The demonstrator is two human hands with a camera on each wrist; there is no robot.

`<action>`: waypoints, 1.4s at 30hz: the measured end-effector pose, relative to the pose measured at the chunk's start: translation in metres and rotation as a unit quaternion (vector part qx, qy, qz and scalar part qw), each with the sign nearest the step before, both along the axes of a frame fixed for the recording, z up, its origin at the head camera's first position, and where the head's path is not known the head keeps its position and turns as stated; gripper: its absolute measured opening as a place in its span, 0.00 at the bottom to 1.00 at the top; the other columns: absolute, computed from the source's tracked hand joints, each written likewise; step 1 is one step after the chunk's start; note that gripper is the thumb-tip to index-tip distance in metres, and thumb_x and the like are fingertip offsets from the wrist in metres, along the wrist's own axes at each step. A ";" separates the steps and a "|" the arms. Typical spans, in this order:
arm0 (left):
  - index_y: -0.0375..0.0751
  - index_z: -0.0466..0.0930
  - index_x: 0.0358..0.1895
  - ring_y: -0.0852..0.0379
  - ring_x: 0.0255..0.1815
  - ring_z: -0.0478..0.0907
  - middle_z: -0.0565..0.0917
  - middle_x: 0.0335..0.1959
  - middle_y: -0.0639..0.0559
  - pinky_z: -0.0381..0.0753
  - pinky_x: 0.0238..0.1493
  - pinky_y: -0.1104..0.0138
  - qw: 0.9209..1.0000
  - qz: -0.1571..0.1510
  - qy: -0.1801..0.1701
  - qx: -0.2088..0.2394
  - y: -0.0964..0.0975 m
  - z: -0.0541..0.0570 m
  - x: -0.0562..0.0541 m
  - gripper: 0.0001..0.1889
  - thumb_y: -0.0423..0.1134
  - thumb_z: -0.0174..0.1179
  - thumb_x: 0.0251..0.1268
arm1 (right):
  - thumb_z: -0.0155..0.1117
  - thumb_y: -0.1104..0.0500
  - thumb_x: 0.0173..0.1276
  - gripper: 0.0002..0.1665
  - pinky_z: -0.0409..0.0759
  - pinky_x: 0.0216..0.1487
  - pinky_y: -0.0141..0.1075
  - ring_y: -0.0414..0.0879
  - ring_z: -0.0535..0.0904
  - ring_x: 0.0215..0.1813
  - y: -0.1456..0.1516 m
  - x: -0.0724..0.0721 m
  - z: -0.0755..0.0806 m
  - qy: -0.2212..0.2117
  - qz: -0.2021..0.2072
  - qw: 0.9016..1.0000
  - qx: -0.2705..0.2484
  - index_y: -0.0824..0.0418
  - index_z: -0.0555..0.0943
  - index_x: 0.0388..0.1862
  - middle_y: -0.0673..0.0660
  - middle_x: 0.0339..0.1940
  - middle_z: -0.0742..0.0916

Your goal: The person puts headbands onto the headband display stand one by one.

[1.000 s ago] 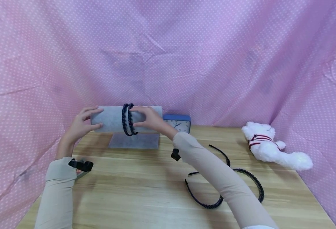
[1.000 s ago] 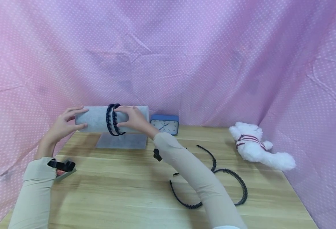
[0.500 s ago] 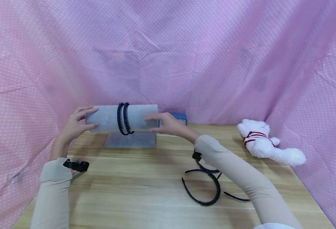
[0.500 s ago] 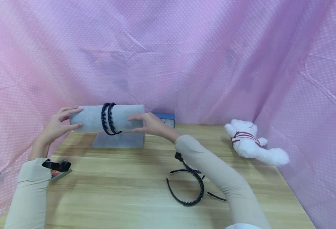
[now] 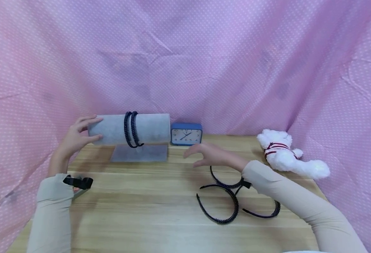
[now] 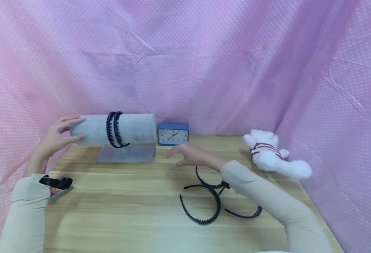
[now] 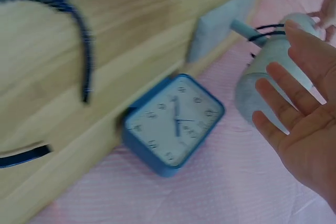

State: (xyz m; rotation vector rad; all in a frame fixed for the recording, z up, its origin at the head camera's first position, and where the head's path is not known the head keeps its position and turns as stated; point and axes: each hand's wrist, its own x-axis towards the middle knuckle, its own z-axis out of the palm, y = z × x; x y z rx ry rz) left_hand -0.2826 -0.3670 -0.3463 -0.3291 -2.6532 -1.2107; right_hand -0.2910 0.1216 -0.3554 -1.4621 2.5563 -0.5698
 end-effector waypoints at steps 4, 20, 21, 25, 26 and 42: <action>0.39 0.67 0.75 0.33 0.70 0.61 0.56 0.80 0.39 0.68 0.45 0.91 1.000 0.005 -0.002 -0.001 -0.002 0.002 -0.001 0.32 0.35 0.66 0.70 | 0.75 0.58 0.65 0.23 0.78 0.69 0.46 0.53 0.81 0.65 0.019 0.010 -0.009 0.000 0.023 1.000 0.018 0.59 0.85 0.59 0.57 0.61 0.87; 0.38 0.67 0.75 0.30 0.70 0.61 0.56 0.80 0.38 0.67 0.43 0.92 1.000 0.011 -0.004 -0.006 -0.005 0.003 0.000 0.33 0.34 0.67 0.68 | 0.80 0.63 0.56 0.24 0.81 0.64 0.42 0.47 0.83 0.61 0.081 0.045 -0.037 -0.042 0.060 0.990 0.117 0.57 0.89 0.53 0.52 0.54 0.90; 0.38 0.67 0.75 0.30 0.70 0.61 0.56 0.80 0.38 0.67 0.43 0.92 1.000 0.011 -0.004 -0.005 -0.005 0.003 0.000 0.33 0.34 0.67 0.68 | 0.80 0.63 0.55 0.25 0.81 0.64 0.41 0.47 0.83 0.61 0.083 0.046 -0.038 -0.045 0.065 0.989 0.125 0.57 0.88 0.54 0.52 0.55 0.90; 0.38 0.67 0.75 0.31 0.70 0.61 0.56 0.79 0.37 0.67 0.44 0.92 1.000 0.011 -0.004 -0.005 -0.005 0.003 0.000 0.33 0.34 0.67 0.68 | 0.79 0.66 0.52 0.29 0.81 0.65 0.42 0.48 0.82 0.63 0.093 0.053 -0.040 -0.051 0.068 0.984 0.159 0.55 0.88 0.56 0.52 0.58 0.88; 0.38 0.67 0.75 0.31 0.70 0.61 0.56 0.79 0.37 0.67 0.44 0.91 1.000 0.011 -0.004 -0.004 -0.004 0.003 0.000 0.33 0.34 0.67 0.68 | 0.79 0.67 0.51 0.30 0.81 0.65 0.42 0.48 0.81 0.63 0.094 0.055 -0.041 -0.048 0.065 0.983 0.163 0.53 0.88 0.56 0.52 0.58 0.88; 0.39 0.68 0.75 0.30 0.70 0.62 0.56 0.79 0.37 0.66 0.44 0.92 1.000 0.007 -0.006 -0.004 0.001 0.002 -0.001 0.33 0.34 0.67 0.68 | 0.80 0.65 0.54 0.27 0.82 0.63 0.46 0.52 0.80 0.64 0.096 0.061 -0.064 0.029 0.069 0.992 0.105 0.53 0.88 0.55 0.56 0.61 0.86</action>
